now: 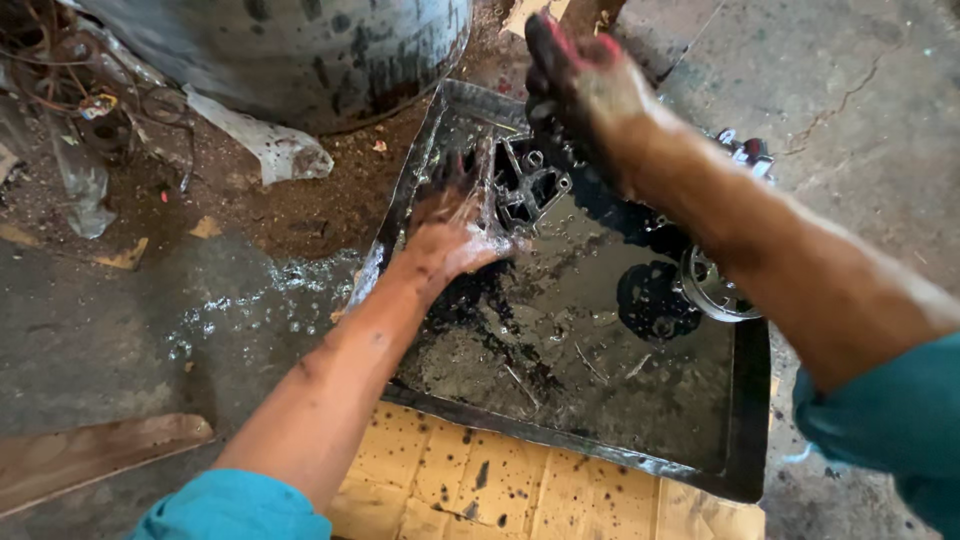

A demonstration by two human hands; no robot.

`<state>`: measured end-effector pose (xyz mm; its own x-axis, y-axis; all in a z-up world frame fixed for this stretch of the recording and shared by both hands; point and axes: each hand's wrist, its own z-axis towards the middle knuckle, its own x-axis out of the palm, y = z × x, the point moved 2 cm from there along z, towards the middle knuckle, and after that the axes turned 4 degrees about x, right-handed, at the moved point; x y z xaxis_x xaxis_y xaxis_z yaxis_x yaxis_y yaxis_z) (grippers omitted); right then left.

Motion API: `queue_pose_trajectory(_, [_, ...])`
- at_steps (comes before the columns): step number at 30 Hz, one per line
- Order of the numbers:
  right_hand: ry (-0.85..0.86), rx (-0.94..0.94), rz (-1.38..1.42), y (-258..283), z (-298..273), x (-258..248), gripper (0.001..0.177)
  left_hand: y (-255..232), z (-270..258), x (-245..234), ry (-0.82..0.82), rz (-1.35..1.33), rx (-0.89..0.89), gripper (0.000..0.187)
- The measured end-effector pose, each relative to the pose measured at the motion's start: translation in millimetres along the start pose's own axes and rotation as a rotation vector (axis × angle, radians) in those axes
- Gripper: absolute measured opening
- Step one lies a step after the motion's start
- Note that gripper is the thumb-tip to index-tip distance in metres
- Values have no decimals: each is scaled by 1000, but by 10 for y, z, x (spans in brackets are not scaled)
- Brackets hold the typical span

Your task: The person scrubs and rinses disassembled engine components in a black tray filled with dark liquid. They handle multiple parts including a cylinder head, crankcase, and pulley, turning them over and rubbing surfaces by hand to remove grime.

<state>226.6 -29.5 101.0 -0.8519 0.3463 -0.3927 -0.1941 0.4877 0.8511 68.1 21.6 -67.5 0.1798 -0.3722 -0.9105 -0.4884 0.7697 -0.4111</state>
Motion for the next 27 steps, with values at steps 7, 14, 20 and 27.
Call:
queue_pose_trajectory(7, [-3,-65,-347,-553,-332,-366,71,-500,-27,-244,-219,-235,336,131])
queue_pose_trajectory(14, [-27,-237,81,-939,-289,-663,72,-932,63,-831,-124,48,261,119])
queue_pose_trajectory(20, [-182,-66,201,-1126,-295,-655,70,-1194,23,-966,70,-85,-19,123])
queue_pose_trajectory(27, [-90,-297,-29,-1576,-14,-648,76,-1092,-117,-763,-129,17,182,114])
